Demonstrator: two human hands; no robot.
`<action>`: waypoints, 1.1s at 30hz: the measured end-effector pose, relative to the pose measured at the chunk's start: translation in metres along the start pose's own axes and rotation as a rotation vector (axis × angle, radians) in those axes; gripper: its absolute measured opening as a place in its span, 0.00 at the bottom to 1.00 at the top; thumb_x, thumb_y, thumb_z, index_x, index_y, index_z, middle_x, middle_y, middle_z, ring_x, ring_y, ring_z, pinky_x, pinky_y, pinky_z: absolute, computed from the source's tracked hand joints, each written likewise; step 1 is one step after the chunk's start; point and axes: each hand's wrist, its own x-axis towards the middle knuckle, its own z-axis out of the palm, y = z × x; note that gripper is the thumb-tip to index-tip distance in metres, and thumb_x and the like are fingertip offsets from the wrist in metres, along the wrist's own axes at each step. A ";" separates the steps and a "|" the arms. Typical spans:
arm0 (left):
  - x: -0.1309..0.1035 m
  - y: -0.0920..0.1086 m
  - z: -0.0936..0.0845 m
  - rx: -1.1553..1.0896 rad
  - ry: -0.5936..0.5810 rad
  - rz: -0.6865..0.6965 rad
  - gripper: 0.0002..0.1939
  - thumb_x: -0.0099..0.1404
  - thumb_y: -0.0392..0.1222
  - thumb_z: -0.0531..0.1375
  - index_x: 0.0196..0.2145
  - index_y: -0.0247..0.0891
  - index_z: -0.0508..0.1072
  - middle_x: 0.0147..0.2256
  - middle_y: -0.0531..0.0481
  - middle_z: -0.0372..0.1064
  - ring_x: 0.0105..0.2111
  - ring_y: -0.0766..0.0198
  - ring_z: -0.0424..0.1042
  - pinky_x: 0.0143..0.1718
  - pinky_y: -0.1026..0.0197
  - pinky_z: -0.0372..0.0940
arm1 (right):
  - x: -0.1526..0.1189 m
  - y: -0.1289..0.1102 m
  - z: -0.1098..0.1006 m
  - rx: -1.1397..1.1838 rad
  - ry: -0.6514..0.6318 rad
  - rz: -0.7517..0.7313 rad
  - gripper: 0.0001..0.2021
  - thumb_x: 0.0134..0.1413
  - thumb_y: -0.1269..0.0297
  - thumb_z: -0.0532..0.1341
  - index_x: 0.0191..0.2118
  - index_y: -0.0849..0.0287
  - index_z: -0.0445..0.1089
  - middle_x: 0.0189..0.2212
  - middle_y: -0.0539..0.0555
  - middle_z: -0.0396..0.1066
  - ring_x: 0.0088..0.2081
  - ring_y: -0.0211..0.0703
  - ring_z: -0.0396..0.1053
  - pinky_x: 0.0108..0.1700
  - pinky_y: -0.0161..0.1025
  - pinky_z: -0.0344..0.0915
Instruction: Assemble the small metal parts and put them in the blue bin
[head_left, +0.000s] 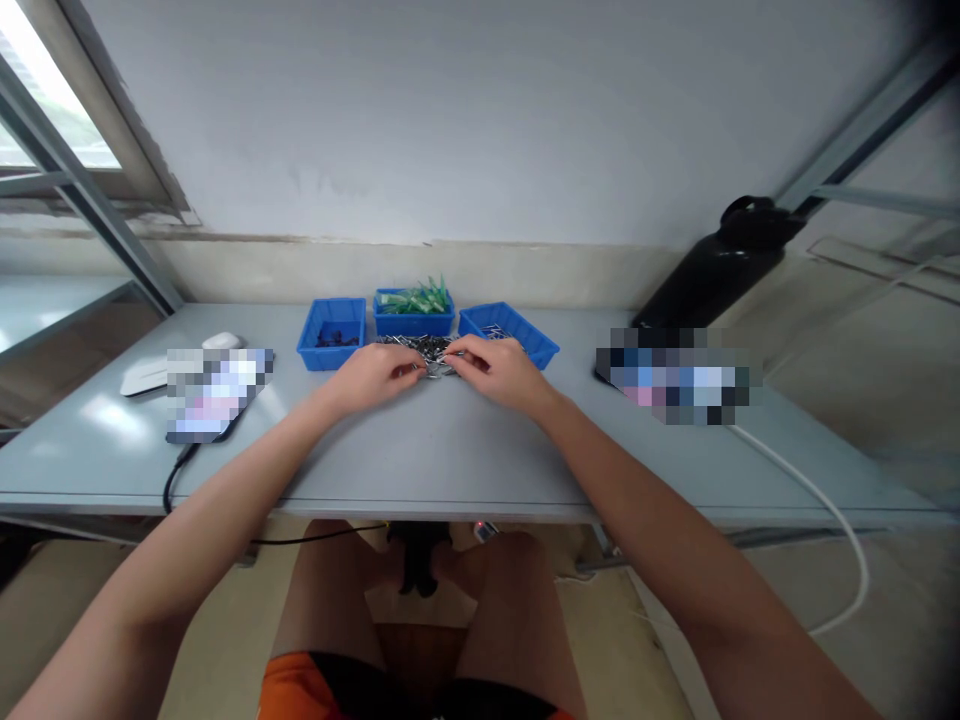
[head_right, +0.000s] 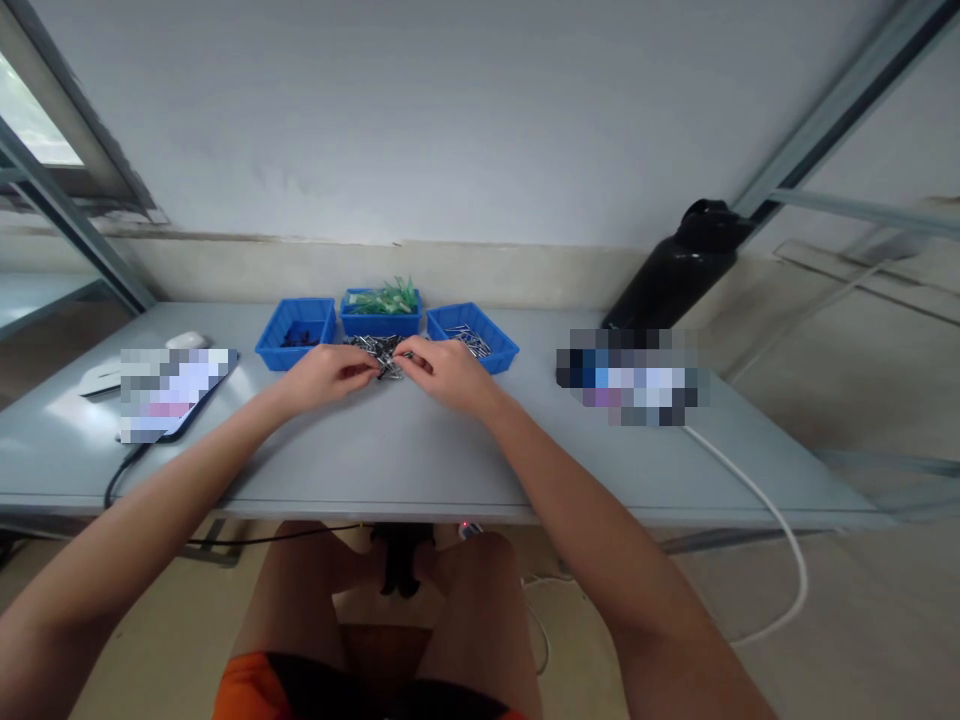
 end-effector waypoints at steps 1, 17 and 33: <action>0.000 0.000 0.000 0.004 0.003 0.000 0.09 0.65 0.37 0.56 0.36 0.37 0.76 0.33 0.50 0.76 0.31 0.65 0.73 0.34 0.65 0.64 | 0.000 0.000 0.000 0.002 0.005 0.000 0.12 0.62 0.57 0.54 0.39 0.57 0.72 0.22 0.48 0.69 0.24 0.35 0.62 0.33 0.35 0.57; -0.003 0.003 -0.002 0.063 0.297 0.054 0.12 0.70 0.42 0.54 0.36 0.36 0.76 0.31 0.49 0.74 0.29 0.67 0.70 0.31 0.66 0.62 | 0.004 0.007 0.002 -0.002 -0.166 0.065 0.10 0.61 0.62 0.56 0.39 0.57 0.73 0.23 0.49 0.70 0.25 0.37 0.64 0.33 0.35 0.56; 0.000 -0.001 0.001 0.043 0.051 -0.050 0.09 0.66 0.38 0.55 0.37 0.37 0.76 0.34 0.49 0.76 0.32 0.64 0.72 0.35 0.63 0.63 | 0.003 0.009 0.000 -0.001 -0.022 0.035 0.11 0.61 0.59 0.55 0.38 0.57 0.72 0.21 0.48 0.68 0.24 0.36 0.63 0.32 0.36 0.56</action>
